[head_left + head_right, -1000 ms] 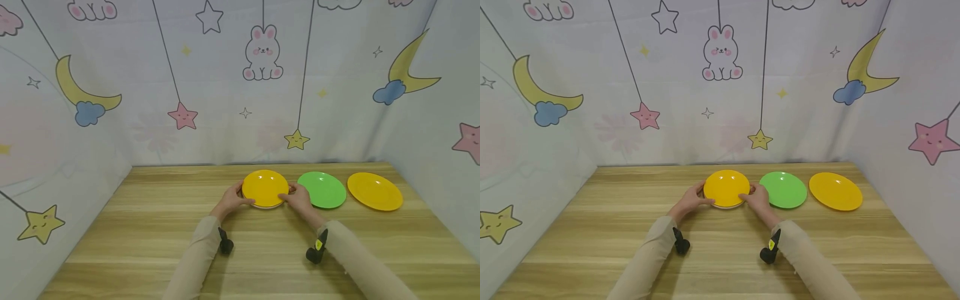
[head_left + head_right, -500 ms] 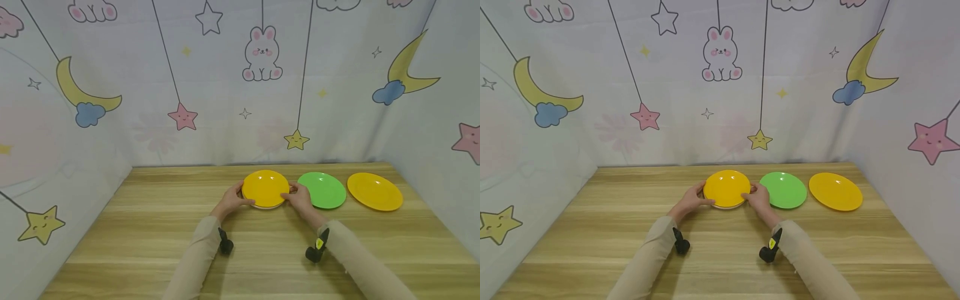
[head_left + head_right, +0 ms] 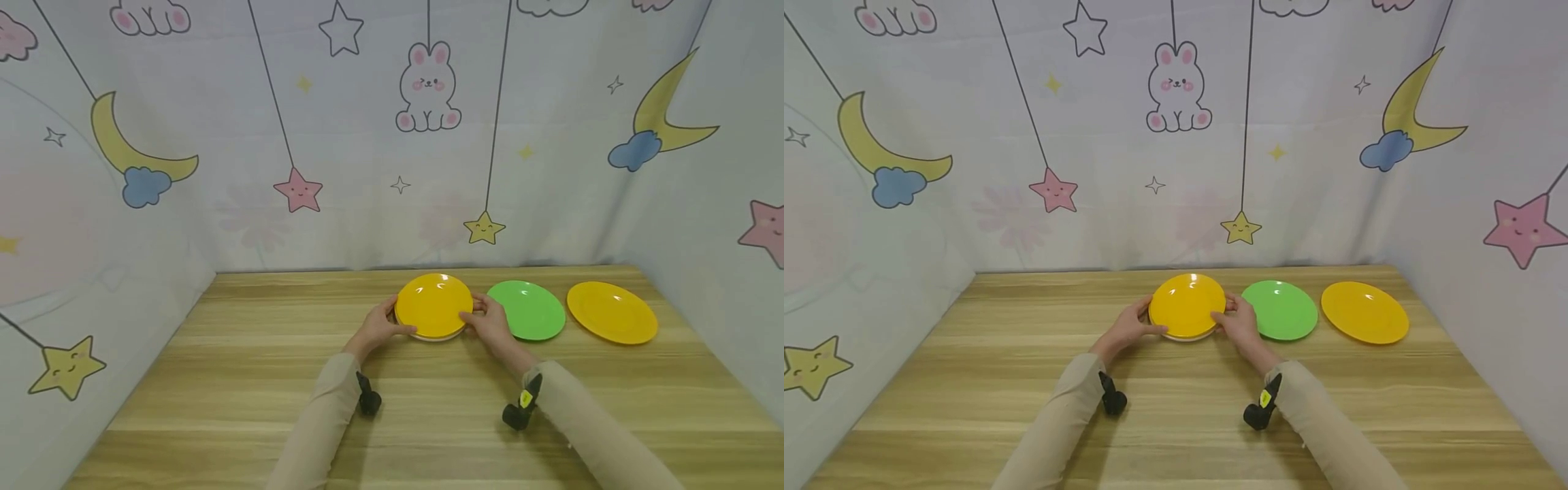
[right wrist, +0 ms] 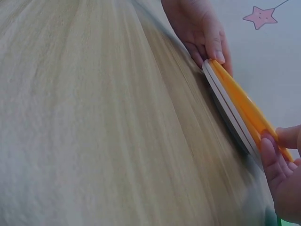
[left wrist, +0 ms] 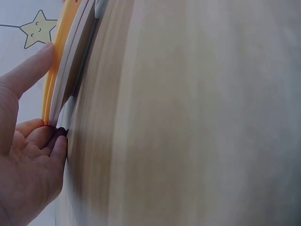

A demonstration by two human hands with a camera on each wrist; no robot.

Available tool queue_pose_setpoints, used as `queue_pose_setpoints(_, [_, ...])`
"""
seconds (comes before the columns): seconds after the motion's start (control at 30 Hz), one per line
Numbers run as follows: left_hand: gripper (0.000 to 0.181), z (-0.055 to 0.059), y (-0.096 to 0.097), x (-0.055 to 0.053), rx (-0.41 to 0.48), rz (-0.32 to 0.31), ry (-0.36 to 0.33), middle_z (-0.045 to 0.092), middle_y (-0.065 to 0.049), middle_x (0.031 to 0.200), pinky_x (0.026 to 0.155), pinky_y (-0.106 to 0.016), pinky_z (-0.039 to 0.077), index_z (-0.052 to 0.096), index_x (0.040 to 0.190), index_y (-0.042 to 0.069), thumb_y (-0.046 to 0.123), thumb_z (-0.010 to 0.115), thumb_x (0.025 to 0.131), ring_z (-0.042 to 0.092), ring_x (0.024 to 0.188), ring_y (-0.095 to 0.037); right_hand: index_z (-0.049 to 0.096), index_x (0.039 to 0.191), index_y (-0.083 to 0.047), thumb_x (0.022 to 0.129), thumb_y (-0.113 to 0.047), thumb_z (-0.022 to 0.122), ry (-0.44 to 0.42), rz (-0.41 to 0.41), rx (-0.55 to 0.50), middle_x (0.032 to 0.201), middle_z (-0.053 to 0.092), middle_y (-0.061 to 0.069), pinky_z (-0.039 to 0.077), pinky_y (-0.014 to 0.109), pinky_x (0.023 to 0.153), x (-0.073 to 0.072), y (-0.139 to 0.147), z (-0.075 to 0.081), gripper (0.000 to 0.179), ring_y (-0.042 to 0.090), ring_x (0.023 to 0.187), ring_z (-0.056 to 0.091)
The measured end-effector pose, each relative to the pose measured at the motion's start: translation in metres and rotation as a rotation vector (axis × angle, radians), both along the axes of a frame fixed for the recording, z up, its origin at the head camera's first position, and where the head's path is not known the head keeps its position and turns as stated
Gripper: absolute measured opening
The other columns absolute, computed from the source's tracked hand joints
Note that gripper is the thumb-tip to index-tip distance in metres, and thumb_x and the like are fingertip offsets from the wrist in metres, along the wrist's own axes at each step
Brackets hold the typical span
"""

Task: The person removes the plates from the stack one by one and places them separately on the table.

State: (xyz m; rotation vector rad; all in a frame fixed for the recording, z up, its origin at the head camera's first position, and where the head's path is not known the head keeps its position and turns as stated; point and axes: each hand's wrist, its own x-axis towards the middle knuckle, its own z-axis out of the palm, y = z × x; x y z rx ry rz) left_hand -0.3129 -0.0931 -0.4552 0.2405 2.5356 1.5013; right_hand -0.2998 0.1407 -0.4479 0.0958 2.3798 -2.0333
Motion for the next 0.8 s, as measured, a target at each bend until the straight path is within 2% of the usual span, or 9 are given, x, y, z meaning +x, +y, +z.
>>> queue_pose_setpoints(0.27, [0.09,0.0,0.0,-0.001,0.01,-0.003,0.002,0.029,-0.01,0.146,0.111,-0.036,0.02,0.027,0.142,0.003,0.025,0.078,0.071,0.023,0.135,-0.022,0.035,0.136,0.003,0.084,0.002,0.06,0.01,-0.003,-0.056,0.111,0.05,0.023,0.055,0.026,0.056,0.003,0.0,0.0,0.058,0.007,0.054,0.058])
queue_pose_setpoints(0.47, [0.089,-0.001,0.0,-0.002,0.029,-0.011,0.01,0.027,-0.012,0.147,0.11,-0.034,0.022,0.025,0.142,0.001,0.021,0.076,0.073,0.024,0.135,-0.022,0.036,0.136,0.002,0.084,0.004,0.059,-0.008,-0.066,-0.136,0.107,0.048,0.018,0.056,0.026,0.058,0.005,-0.003,0.001,0.058,0.005,0.056,0.058])
queue_pose_setpoints(0.63, [0.088,-0.001,0.0,-0.002,0.044,-0.015,0.007,0.027,-0.012,0.147,0.109,-0.034,0.023,0.024,0.142,0.0,0.019,0.076,0.073,0.025,0.135,-0.022,0.034,0.138,0.0,0.084,0.005,0.058,-0.037,-0.128,-0.163,0.109,0.044,0.016,0.055,0.024,0.058,0.009,-0.004,0.003,0.059,0.006,0.056,0.056])
queue_pose_setpoints(0.8, [0.088,-0.002,0.0,-0.002,0.054,-0.023,0.004,0.027,-0.011,0.147,0.109,-0.033,0.024,0.024,0.142,0.001,0.019,0.076,0.073,0.025,0.134,-0.021,0.032,0.139,0.001,0.084,0.007,0.057,-0.022,-0.16,-0.175,0.108,0.044,0.016,0.055,0.024,0.057,0.013,0.0,0.005,0.06,0.006,0.055,0.056])
